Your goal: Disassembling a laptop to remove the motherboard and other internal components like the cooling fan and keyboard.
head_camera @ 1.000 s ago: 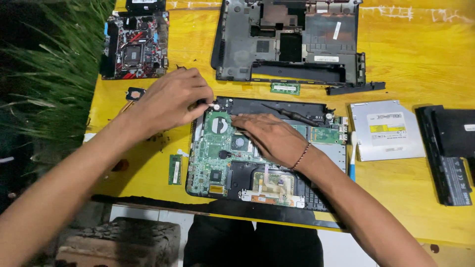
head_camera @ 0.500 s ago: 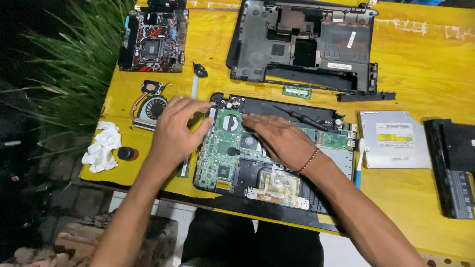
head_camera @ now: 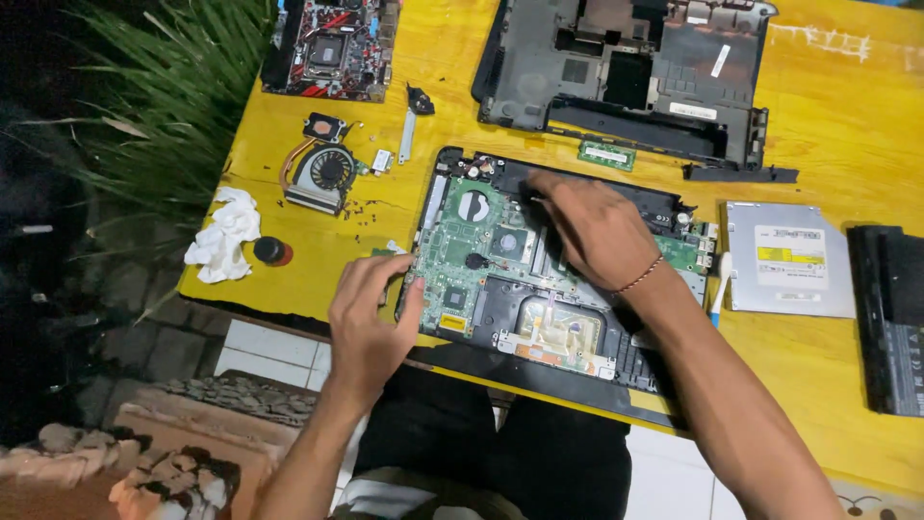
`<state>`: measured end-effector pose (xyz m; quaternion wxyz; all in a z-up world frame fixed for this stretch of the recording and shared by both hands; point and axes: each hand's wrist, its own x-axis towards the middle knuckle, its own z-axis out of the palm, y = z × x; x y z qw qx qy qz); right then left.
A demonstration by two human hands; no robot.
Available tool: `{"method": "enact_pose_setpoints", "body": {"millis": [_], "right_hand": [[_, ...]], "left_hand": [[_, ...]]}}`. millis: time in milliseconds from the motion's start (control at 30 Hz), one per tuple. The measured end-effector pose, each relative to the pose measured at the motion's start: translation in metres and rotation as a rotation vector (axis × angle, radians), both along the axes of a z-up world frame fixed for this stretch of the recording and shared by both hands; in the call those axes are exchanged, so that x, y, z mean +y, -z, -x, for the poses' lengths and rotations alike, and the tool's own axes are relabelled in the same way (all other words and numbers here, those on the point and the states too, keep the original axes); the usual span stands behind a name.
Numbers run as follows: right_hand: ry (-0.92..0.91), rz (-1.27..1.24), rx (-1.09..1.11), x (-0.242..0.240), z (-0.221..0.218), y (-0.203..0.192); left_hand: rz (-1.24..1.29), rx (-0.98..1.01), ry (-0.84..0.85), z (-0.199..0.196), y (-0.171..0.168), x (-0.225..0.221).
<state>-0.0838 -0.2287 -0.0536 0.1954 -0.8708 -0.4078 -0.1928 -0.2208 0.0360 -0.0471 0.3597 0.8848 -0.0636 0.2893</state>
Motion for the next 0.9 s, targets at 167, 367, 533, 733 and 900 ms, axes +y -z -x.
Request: {"method": "enact_pose_setpoints", "body": {"millis": [167, 367, 533, 733, 900], "right_hand": [[0.047, -0.069, -0.071, -0.012, -0.011, 0.002], [0.079, -0.105, -0.071, -0.017, -0.006, -0.041], [0.057, -0.240, -0.006, -0.032, 0.000, -0.074], [0.117, -0.297, 0.122, -0.043, 0.062, -0.106], [0.408, -0.400, 0.207, -0.057, 0.118, -0.062]], "left_hand": [[0.006, -0.156, -0.139, 0.009, 0.026, 0.000], [0.030, -0.221, -0.252, 0.013, 0.055, 0.007], [0.118, -0.197, -0.235, 0.012, 0.047, 0.005], [0.133, -0.074, -0.298, 0.016, 0.041, 0.009], [0.162, -0.035, -0.323, 0.013, 0.031, 0.010]]}}
